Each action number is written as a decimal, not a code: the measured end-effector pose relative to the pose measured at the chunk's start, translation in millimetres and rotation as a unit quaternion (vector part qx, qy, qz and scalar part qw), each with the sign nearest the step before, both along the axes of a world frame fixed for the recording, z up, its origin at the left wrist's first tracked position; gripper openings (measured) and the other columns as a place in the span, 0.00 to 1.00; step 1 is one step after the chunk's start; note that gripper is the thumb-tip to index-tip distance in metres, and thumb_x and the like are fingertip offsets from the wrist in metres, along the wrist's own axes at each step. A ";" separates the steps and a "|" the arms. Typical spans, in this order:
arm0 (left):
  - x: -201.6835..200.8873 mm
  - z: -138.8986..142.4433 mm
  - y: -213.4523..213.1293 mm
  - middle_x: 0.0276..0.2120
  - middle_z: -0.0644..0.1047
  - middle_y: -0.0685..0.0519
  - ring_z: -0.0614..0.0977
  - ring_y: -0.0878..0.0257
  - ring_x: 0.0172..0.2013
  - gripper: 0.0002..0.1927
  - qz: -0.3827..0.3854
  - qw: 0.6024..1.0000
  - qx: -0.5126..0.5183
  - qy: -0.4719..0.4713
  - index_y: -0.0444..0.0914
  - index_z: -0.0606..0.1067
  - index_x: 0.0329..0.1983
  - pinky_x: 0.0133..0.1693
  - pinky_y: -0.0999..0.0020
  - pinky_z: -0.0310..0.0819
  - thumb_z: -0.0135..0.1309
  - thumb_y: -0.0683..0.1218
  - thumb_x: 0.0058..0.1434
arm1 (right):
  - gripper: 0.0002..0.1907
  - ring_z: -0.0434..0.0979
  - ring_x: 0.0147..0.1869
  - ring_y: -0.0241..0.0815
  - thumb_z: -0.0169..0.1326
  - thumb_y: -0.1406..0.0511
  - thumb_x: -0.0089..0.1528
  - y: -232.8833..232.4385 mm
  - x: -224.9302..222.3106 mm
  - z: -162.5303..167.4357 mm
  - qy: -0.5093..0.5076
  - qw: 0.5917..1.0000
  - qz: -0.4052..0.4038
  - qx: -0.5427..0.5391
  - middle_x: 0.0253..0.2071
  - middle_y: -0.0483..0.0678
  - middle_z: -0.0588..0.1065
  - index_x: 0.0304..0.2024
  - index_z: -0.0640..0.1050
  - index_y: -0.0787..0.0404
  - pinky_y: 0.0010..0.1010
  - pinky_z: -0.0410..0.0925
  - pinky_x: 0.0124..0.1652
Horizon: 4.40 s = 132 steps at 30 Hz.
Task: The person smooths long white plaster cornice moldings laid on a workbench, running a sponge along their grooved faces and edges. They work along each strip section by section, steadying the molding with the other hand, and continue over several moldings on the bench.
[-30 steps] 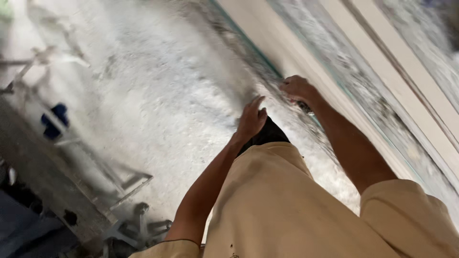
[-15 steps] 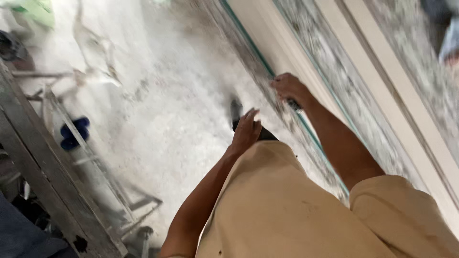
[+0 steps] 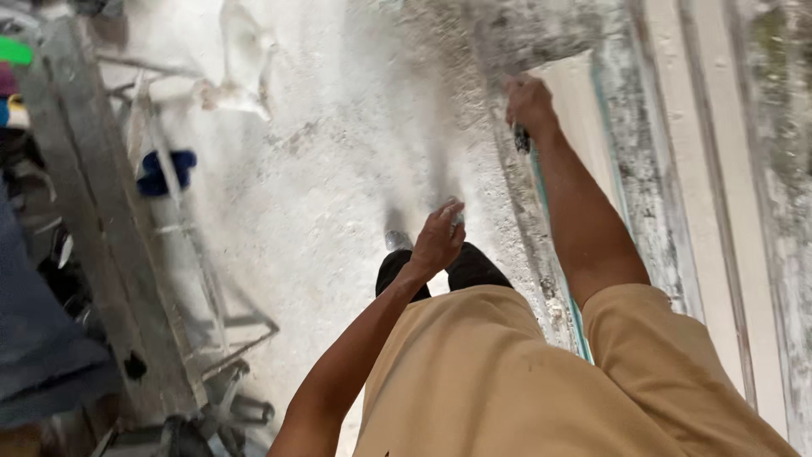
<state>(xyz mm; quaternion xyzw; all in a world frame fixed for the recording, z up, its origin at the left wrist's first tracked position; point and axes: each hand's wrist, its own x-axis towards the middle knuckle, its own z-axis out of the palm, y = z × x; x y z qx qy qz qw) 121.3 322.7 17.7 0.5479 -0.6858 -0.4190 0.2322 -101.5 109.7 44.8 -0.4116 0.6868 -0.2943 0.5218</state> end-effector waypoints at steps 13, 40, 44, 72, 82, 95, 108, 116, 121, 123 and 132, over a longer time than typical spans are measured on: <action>10.2 5.2 30.9 0.61 0.74 0.38 0.75 0.42 0.61 0.22 0.036 0.998 0.041 0.021 0.33 0.72 0.62 0.61 0.54 0.69 0.50 0.43 0.65 | 0.25 0.68 0.18 0.37 0.44 0.50 0.73 113.3 25.6 -3.8 -0.093 0.965 -0.246 0.029 0.23 0.47 0.68 0.59 0.74 0.62 0.31 0.66 0.18; -47.2 1.4 522.6 0.64 0.72 0.38 0.73 0.43 0.65 0.22 -0.316 0.949 -0.011 -0.005 0.32 0.71 0.64 0.63 0.53 0.68 0.51 0.45 0.69 | 0.22 0.73 0.26 0.40 0.42 0.58 0.73 913.5 -59.1 -10.7 0.069 0.939 -0.336 0.043 0.34 0.54 0.73 0.63 0.73 0.62 0.32 0.67 0.20; -67.4 -4.2 585.9 0.63 0.72 0.40 0.76 0.48 0.61 0.23 -0.330 0.943 0.031 0.031 0.34 0.70 0.65 0.54 0.58 0.78 0.51 0.48 0.70 | 0.19 0.81 0.36 0.47 0.37 0.66 0.73 1043.1 -70.3 -22.5 0.519 0.829 -0.106 -0.181 0.53 0.67 0.82 0.62 0.70 0.66 0.31 0.68 0.21; -194.8 -10.9 978.9 0.63 0.71 0.42 0.76 0.53 0.59 0.22 -0.416 0.907 0.059 -0.041 0.32 0.70 0.64 0.53 0.61 0.76 0.52 0.43 0.68 | 0.15 0.71 0.23 0.37 0.61 0.63 0.64 1627.1 -94.5 -47.3 -0.047 0.711 -0.677 0.187 0.26 0.51 0.75 0.35 0.79 0.73 0.33 0.65 0.22; -146.9 -38.1 1128.2 0.63 0.72 0.44 0.76 0.53 0.61 0.23 -0.331 0.929 0.167 -0.011 0.36 0.70 0.66 0.56 0.62 0.73 0.51 0.46 0.69 | 0.18 0.67 0.24 0.37 0.61 0.59 0.65 1705.6 -45.3 -7.5 0.093 0.760 -0.639 0.073 0.24 0.53 0.71 0.39 0.75 0.71 0.32 0.63 0.21; -245.2 -0.4 1266.3 0.62 0.71 0.39 0.75 0.48 0.61 0.22 -0.443 0.890 0.108 0.006 0.33 0.70 0.62 0.54 0.57 0.76 0.49 0.47 0.68 | 0.25 0.58 0.15 0.39 0.31 0.59 0.77 1902.3 -124.8 26.4 0.372 0.770 -0.490 0.168 0.22 0.50 0.70 0.70 0.68 0.61 0.34 0.60 0.11; -442.5 -5.3 1452.7 0.77 0.39 0.35 0.34 0.33 0.75 0.49 -0.562 0.795 -0.083 -0.212 0.42 0.54 0.77 0.67 0.26 0.28 0.49 0.72 0.61 | 0.21 0.62 0.17 0.35 0.32 0.59 0.76 2058.2 -313.0 17.6 0.421 0.792 -0.195 0.397 0.29 0.53 0.71 0.68 0.69 0.46 0.25 0.55 0.12; -464.8 -17.3 1476.7 0.76 0.25 0.35 0.19 0.30 0.71 0.64 -0.559 0.755 -0.047 -0.339 0.45 0.38 0.81 0.60 0.21 0.09 0.44 0.82 0.53 | 0.25 0.65 0.18 0.35 0.27 0.62 0.75 2057.7 -333.4 17.0 0.441 0.818 -0.015 0.369 0.30 0.52 0.73 0.76 0.52 0.51 0.24 0.61 0.12; -468.4 -26.7 1467.2 0.75 0.24 0.33 0.18 0.28 0.69 0.64 -0.585 0.740 -0.023 -0.332 0.43 0.38 0.81 0.58 0.19 0.09 0.44 0.82 0.53 | 0.27 0.66 0.21 0.37 0.31 0.63 0.75 2111.7 -338.3 11.2 0.353 0.836 -0.055 0.417 0.28 0.52 0.73 0.77 0.53 0.56 0.27 0.63 0.16; -469.1 -28.8 1463.4 0.74 0.23 0.32 0.17 0.26 0.68 0.64 -0.593 0.734 -0.003 -0.332 0.43 0.36 0.80 0.56 0.18 0.09 0.44 0.82 0.53 | 0.25 0.70 0.28 0.40 0.34 0.62 0.73 2161.2 -338.6 14.1 0.320 0.819 -0.084 0.470 0.34 0.53 0.74 0.74 0.57 0.57 0.32 0.66 0.23; -468.5 -23.1 1457.6 0.78 0.27 0.32 0.22 0.26 0.72 0.67 -0.631 0.715 -0.022 -0.299 0.43 0.32 0.82 0.61 0.14 0.18 0.40 0.85 0.54 | 0.22 0.75 0.39 0.45 0.44 0.55 0.71 2241.7 -292.3 28.7 -0.073 0.748 -0.620 0.227 0.44 0.54 0.73 0.60 0.69 0.63 0.40 0.73 0.36</action>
